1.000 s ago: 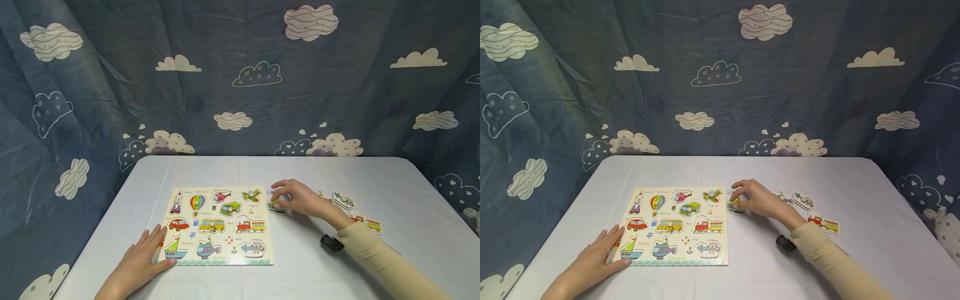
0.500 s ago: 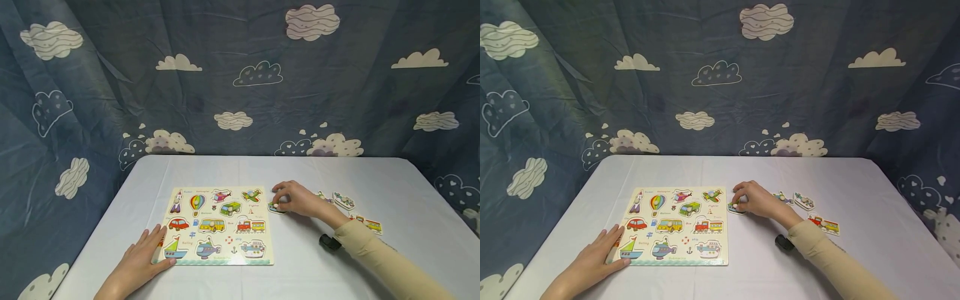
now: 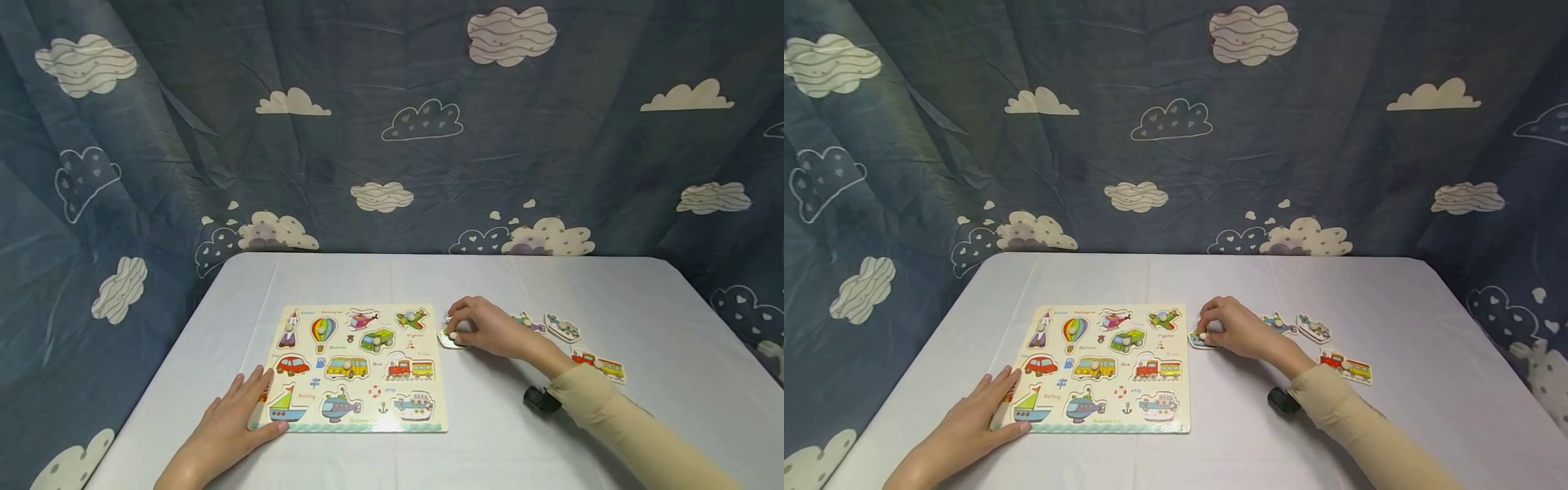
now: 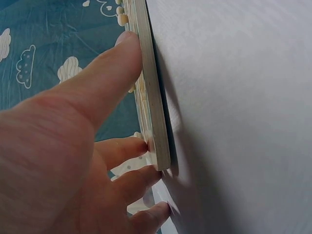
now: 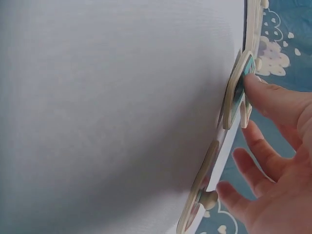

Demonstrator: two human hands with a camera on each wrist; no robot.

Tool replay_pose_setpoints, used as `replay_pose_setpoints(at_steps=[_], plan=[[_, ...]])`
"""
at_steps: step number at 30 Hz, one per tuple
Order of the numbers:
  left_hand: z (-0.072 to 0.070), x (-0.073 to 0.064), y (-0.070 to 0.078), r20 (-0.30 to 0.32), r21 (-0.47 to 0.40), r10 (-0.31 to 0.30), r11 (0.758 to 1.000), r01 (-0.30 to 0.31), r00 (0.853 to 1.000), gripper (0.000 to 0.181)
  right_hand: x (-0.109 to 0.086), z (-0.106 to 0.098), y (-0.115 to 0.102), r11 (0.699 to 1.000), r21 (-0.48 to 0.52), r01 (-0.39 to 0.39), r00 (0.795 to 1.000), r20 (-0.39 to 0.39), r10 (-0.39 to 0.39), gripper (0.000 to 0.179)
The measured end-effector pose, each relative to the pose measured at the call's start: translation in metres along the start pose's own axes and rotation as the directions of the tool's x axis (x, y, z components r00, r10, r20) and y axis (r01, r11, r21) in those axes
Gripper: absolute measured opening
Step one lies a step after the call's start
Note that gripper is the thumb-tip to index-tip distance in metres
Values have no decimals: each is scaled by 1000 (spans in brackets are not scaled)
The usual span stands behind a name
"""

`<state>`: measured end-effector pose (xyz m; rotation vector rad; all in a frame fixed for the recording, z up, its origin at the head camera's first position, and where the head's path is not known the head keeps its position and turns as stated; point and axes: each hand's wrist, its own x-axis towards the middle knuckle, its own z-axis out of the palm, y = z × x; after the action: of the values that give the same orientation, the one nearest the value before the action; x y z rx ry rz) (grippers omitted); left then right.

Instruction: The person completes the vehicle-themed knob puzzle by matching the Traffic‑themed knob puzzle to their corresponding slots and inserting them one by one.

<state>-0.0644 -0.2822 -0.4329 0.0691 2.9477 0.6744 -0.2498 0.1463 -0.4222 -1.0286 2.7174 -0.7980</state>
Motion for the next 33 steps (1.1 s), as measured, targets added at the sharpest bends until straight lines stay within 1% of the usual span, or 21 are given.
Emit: replay_pose_setpoints(at_steps=[4,9,14,17,20,23,25,28,30,33], plan=[[-1,0,-1,-13,2,9,1000,-9,1000,97,-1,-1,-2,1000,10,-12,999,-30,13,16],[-2,1,-1,-19,6,7,1000,-7,1000,98,0,-2,-7,999,40,7,998,-64,-4,18],[-2,0,0,-14,6,6,1000,-6,1000,97,2,0,-17,996,85,22,999,-49,-17,17],[-2,0,0,-10,5,4,1000,-4,1000,97,2,3,-21,995,94,28,999,-34,-25,17],[-2,0,-1,-8,7,-2,1000,2,1000,98,3,6,-26,992,116,43,999,-36,-39,17],[-2,0,-1,-6,10,-5,1000,5,1000,99,5,9,-30,981,177,74,997,-48,-67,17],[-2,0,-1,-5,9,-4,1000,4,1000,100,7,11,-33,967,238,92,995,-49,-82,17],[-1,0,-2,-7,5,3,1000,-3,1000,99,11,14,-39,948,302,102,995,-42,-94,17],[-1,0,-1,-9,3,6,1000,-6,1000,98,13,15,-43,943,318,101,995,-34,-95,17],[-1,0,-1,-4,-7,5,1000,-5,1000,97,17,19,-48,944,316,96,995,-21,-94,16]])
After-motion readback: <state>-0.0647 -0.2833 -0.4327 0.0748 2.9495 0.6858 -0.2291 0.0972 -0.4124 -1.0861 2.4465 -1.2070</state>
